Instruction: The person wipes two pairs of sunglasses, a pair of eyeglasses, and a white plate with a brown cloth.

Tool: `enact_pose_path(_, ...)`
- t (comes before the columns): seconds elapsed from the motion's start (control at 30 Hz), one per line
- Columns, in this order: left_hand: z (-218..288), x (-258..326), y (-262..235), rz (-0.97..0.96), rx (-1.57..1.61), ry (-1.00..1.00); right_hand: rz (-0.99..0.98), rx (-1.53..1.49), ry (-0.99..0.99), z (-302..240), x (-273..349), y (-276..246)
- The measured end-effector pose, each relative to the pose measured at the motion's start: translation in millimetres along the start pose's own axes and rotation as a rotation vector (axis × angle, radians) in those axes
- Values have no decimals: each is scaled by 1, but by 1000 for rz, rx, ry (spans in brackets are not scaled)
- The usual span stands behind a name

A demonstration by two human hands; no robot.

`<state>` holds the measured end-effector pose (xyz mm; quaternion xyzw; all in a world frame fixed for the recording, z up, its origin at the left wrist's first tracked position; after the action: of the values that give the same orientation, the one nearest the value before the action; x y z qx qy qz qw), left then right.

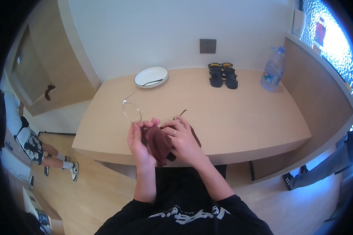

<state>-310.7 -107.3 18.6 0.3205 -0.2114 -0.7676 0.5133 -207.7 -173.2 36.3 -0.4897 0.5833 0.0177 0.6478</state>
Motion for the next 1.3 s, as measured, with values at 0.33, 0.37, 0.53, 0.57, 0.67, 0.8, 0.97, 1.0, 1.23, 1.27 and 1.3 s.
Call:
enact_pose_path(0.33, 13, 4, 6, -174, 261, -89, -103, 354, -44, 19, 5, -28)
enact_pose_path(0.37, 9, 4, 8, -172, 300, -88, -110, 375, -29, 18, 7, -28)
enact_pose_path(0.53, -10, 4, 12, -83, 150, -144, -89, 194, -94, -7, 3, -14)
enact_pose_path(0.57, -6, 5, 13, -84, 148, -141, -88, 175, -122, -11, 2, -14)
enact_pose_path(0.67, 4, 7, 15, -157, 221, -118, -113, 284, -132, 10, 6, -32)
enact_pose_path(0.8, 10, 11, 12, -152, 174, -140, -126, 359, -128, 18, 4, -49)
enact_pose_path(0.97, 33, 12, -11, -111, 245, -16, -130, 433, -21, 55, 25, -79)
enact_pose_path(1.0, 44, 13, -15, -109, 320, 57, -113, 415, 71, 70, 33, -92)
enact_pose_path(1.23, 23, -2, 7, -146, -78, 84, 369, -217, 678, 102, 65, -113)
enact_pose_path(1.27, 13, -6, 13, -184, -123, 68, 374, -212, 675, 101, 65, -107)
enact_pose_path(1.3, 9, -9, 16, -189, -121, 75, 602, -533, 755, 107, 73, -97)
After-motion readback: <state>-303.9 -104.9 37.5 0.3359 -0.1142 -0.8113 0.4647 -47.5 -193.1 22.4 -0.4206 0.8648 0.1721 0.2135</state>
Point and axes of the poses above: each hand's wrist, its own x-axis away from the middle knuckle, its own y-axis out of the palm, z = x × y, the point moved 7 cm from there along -x, towards the middle knuckle, and after that the axes turned 10 degrees about -y, right-handed, at the moved point
